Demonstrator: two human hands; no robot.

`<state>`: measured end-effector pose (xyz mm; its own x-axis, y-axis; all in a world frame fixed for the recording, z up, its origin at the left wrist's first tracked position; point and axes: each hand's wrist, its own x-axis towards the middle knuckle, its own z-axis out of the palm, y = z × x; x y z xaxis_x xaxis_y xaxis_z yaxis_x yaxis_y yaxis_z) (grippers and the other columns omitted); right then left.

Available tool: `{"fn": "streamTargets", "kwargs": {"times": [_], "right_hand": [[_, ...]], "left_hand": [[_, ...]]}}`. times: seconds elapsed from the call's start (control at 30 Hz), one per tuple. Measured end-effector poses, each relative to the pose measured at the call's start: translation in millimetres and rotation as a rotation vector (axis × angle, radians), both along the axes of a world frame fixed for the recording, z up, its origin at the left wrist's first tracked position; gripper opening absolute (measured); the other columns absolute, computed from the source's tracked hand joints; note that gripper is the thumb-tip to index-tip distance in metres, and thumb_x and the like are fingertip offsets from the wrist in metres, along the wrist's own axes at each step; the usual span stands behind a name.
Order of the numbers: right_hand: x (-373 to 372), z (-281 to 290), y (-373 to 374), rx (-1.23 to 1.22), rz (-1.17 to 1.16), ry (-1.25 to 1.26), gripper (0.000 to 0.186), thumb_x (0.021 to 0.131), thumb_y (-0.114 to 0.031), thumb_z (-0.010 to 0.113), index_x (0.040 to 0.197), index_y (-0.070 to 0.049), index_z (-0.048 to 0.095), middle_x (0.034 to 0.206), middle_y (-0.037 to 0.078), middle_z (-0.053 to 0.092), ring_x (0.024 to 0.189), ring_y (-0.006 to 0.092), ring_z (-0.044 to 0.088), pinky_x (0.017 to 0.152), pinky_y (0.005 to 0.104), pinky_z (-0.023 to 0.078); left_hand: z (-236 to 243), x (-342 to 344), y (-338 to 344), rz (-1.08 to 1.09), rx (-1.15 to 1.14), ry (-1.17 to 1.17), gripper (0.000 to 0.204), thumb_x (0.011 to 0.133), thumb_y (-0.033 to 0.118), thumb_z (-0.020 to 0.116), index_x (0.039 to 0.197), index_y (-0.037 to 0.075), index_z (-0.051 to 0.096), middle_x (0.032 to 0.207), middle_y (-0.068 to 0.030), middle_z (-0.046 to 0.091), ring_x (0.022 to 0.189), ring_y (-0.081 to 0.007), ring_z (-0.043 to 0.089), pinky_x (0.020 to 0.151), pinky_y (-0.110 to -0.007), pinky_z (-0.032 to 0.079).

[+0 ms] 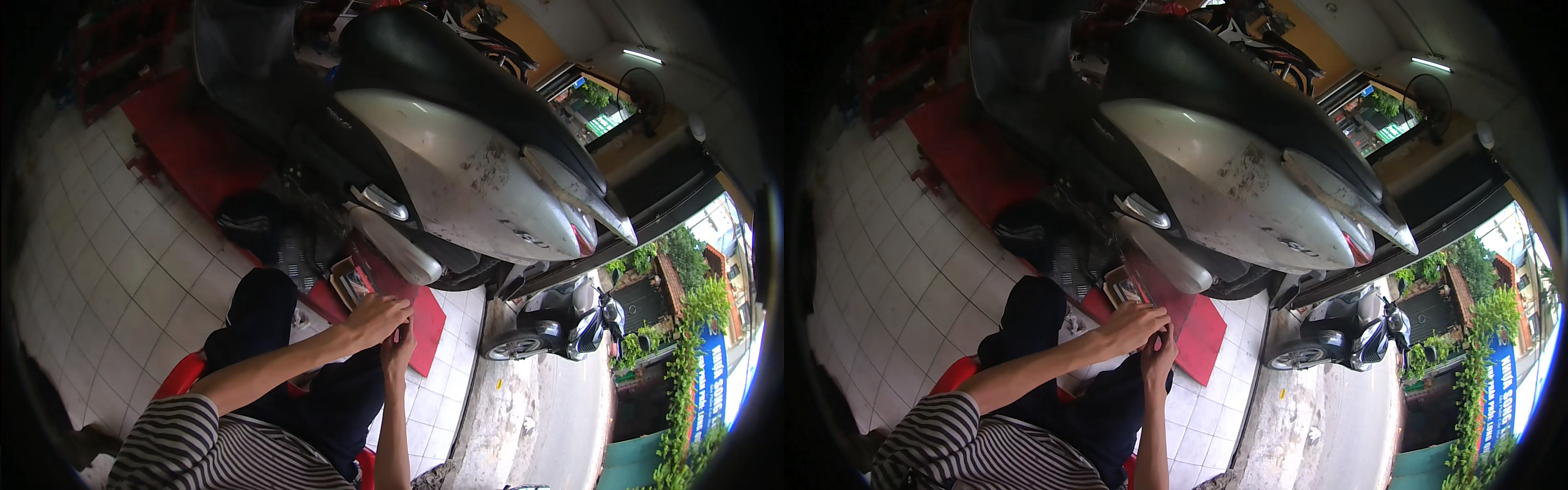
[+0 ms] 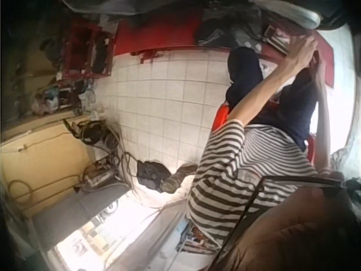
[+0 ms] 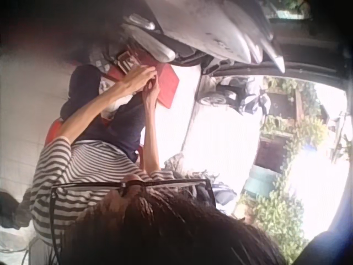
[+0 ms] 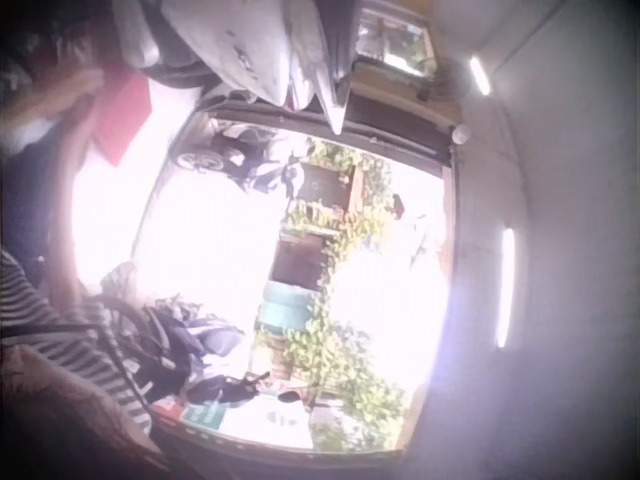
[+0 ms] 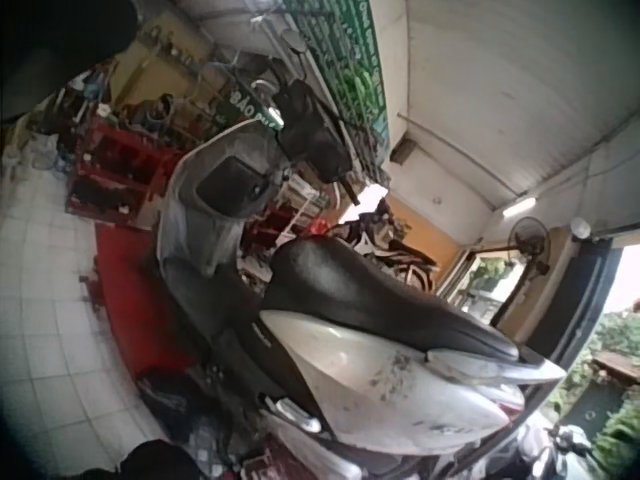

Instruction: The person uses a T-handle wrench to loosen and remove screws from the side body panel of a scooter, collecting the screws by hand.

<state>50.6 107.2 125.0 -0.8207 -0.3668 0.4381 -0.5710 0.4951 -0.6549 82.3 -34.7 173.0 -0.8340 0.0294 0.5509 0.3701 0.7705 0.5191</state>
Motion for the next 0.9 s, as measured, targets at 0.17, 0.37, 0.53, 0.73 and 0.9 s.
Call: {"fn": "streamTargets", "kwargs": {"times": [0.17,0.37,0.53,0.73,0.9], "right_hand": [[21.1,-21.4,-5.6,0.036,0.002,-0.121,0.020,0.088,0.001,0.056,0.107,0.000,0.063,0.079,0.021,0.065,0.070,0.0328,0.065,0.064,0.0397,0.050],[57.3,-31.3,23.9,-0.370,-0.175,-0.478,0.037,0.107,-0.028,0.046,0.089,-0.001,0.065,0.064,-0.001,0.051,0.057,0.0051,0.042,0.054,0.0228,0.032],[32.7,-38.8,40.1,-0.199,-0.219,-0.429,0.036,0.106,-0.025,0.049,0.085,0.000,0.065,0.062,-0.003,0.046,0.057,0.0051,0.038,0.053,0.0241,0.028],[0.2,-76.2,58.7,-0.382,-0.167,-0.558,0.035,0.106,-0.027,0.049,0.085,-0.001,0.060,0.063,-0.002,0.046,0.054,0.0051,0.032,0.051,0.0245,0.025],[-10.3,-76.7,64.3,-0.419,-0.311,-0.593,0.038,0.105,-0.029,0.050,0.080,-0.001,0.059,0.058,-0.004,0.041,0.051,0.0053,0.032,0.048,0.0253,0.024]], "left_hand": [[-40.1,25.3,-7.9,0.012,-0.003,0.072,0.038,0.078,0.012,0.071,0.113,0.005,0.060,0.104,-0.0086,0.063,0.098,-0.0264,0.066,0.082,-0.039,0.052],[-85.0,90.6,-37.5,0.231,0.264,-0.168,0.047,0.088,0.019,0.071,0.125,0.002,0.048,0.100,-0.0127,0.061,0.092,-0.0314,0.061,0.084,-0.043,0.047],[-132.2,89.6,-69.1,0.297,0.028,-0.459,0.036,0.090,0.016,0.065,0.118,-0.002,0.051,0.103,-0.0177,0.062,0.095,-0.0352,0.061,0.088,-0.044,0.049],[-182.6,34.4,-52.3,0.183,-0.047,-0.764,0.028,0.091,0.017,0.061,0.107,-0.006,0.061,0.098,-0.0244,0.065,0.092,-0.0386,0.066,0.080,-0.046,0.055],[-244.4,-40.5,-46.9,0.316,0.010,-0.690,0.020,0.087,0.009,0.063,0.100,-0.005,0.062,0.081,-0.0217,0.067,0.074,-0.0378,0.069,0.066,-0.045,0.057]]}}
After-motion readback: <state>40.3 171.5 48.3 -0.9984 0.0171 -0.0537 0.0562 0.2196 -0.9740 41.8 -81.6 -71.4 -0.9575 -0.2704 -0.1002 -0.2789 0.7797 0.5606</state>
